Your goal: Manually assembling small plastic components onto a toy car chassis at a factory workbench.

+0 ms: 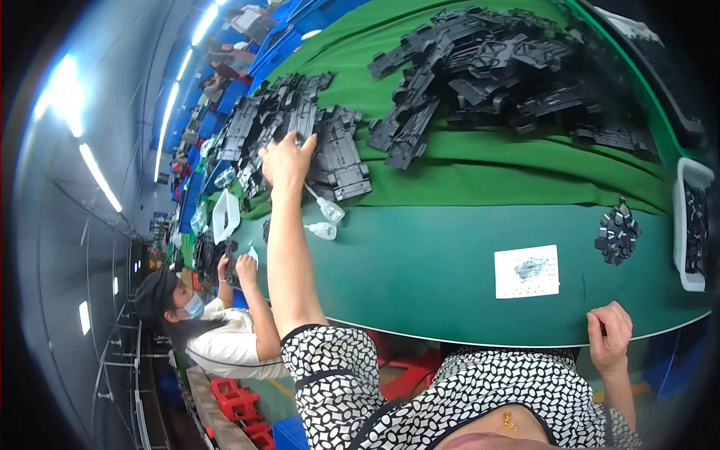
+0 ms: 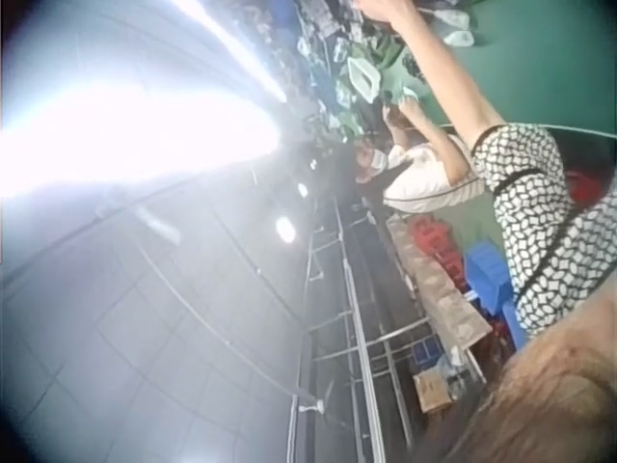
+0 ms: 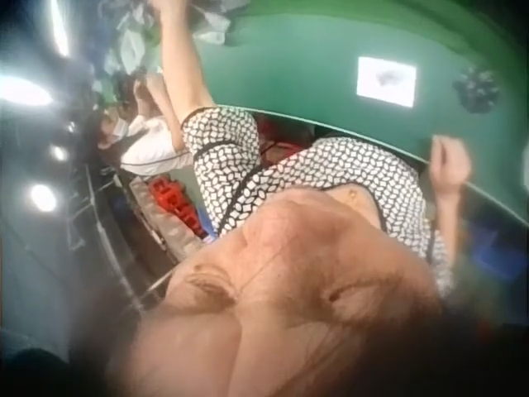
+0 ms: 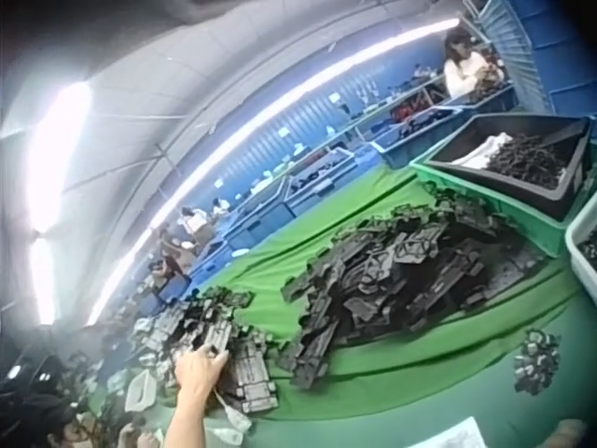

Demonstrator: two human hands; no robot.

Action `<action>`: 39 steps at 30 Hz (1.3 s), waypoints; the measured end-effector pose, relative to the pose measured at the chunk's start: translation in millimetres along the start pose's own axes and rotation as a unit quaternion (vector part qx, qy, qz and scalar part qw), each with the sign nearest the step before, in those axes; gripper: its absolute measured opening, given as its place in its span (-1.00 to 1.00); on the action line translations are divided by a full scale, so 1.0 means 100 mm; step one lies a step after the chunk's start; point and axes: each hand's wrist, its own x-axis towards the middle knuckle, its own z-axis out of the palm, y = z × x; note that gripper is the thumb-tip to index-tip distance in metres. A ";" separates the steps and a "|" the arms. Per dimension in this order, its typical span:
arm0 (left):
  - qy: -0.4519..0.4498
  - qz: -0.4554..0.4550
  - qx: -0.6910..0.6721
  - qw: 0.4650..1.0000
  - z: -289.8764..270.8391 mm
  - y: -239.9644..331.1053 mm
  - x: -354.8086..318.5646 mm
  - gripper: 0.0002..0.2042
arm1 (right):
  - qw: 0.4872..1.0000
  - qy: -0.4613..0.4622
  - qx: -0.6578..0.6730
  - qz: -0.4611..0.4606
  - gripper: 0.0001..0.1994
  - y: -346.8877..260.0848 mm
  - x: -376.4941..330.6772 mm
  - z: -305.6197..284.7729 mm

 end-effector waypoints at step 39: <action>-0.150 -0.007 -0.329 0.932 0.19 -0.75 -0.73 -0.72 | 1.000 -0.010 0.015 0.014 -0.91 -0.02 -0.03 -0.01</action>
